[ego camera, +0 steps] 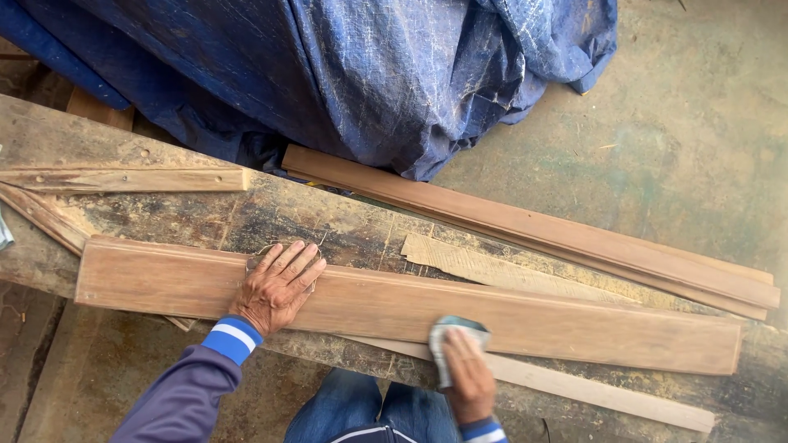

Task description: Manually sanding a wooden board and a triangular wood frame piece using sandpaper.

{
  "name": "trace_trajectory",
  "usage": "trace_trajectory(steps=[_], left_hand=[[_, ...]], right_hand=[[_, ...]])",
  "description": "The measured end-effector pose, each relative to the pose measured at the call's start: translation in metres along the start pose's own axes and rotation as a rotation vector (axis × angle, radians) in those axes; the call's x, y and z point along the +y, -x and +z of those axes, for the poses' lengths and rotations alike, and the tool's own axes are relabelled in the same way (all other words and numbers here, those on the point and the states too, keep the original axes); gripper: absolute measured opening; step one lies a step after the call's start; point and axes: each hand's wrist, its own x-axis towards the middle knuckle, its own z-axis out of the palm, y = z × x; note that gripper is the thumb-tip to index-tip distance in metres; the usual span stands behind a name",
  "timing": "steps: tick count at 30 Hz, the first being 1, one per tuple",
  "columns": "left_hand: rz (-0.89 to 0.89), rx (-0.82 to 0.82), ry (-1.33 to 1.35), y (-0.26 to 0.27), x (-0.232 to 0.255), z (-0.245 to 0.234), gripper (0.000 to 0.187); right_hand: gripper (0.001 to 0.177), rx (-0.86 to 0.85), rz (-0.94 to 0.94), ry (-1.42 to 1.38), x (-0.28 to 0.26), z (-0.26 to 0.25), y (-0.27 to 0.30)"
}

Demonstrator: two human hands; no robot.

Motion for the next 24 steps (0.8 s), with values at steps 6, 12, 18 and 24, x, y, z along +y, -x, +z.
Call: trace_trajectory(steps=[6,12,18,24], left_hand=[[-0.008,-0.002,0.001,0.001,-0.001,0.002,0.057],[0.022,-0.004,-0.051,-0.004,0.000,-0.004,0.052],[-0.023,0.030,-0.071,0.004,0.007,0.010,0.051],[-0.194,0.091,-0.116,0.000,0.076,0.069,0.052]], right_hand=[[0.031,0.203,0.338,0.187,0.038,-0.042,0.003],[0.044,-0.105,-0.109,-0.133,-0.073,-0.007,-0.054],[0.039,0.241,0.201,0.128,0.118,-0.082,0.006],[0.028,0.381,0.494,0.207,0.231,-0.098,0.042]])
